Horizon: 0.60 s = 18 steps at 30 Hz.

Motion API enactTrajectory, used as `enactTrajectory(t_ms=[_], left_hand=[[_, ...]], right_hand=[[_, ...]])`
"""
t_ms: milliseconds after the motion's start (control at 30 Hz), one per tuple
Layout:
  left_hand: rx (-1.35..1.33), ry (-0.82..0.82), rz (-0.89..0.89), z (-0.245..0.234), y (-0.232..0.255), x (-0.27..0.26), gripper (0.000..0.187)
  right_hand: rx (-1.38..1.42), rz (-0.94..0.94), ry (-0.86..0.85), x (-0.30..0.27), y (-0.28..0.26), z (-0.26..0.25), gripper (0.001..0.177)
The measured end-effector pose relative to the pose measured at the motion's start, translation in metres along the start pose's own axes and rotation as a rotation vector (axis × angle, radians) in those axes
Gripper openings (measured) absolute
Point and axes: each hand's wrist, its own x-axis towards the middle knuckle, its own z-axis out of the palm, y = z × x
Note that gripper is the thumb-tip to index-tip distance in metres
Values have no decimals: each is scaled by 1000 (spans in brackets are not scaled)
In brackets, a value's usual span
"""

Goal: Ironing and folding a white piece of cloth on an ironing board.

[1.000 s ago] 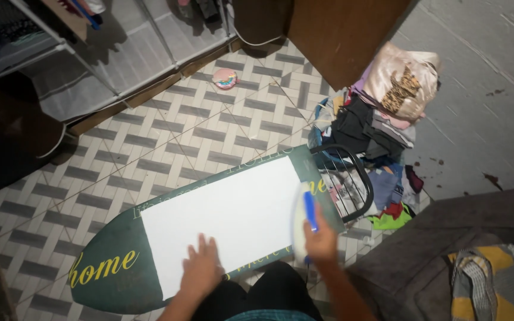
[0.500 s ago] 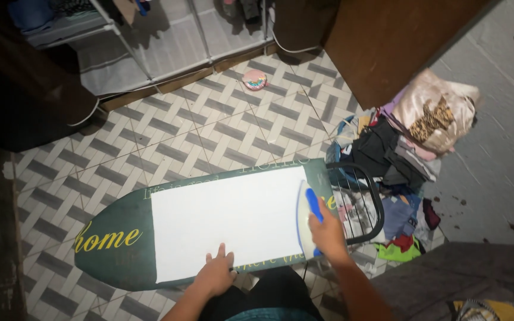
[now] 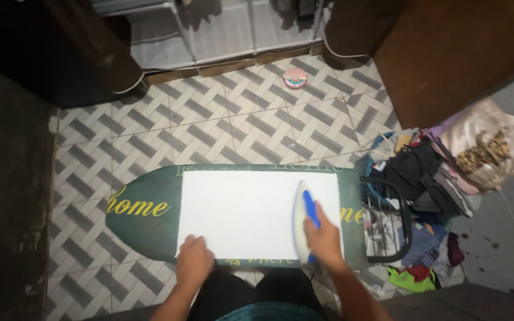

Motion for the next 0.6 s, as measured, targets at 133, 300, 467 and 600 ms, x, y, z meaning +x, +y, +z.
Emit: enactTrajectory(t_ms=[133,300,467,600], left_hand=[[-32,14,-24,16,-42,14,29],[-97,74,66,26,-62,17,35],[-156,44,63,22,-67,19,37],[-196,27,32,30,-75,32,45]], right_hand=[[25,8,-122,11,-13,25,65],[206,-44,76,57,-7,27,64],[67,33,86,10,-19,26,63],[-57,34,-53,2,-7,35,64]])
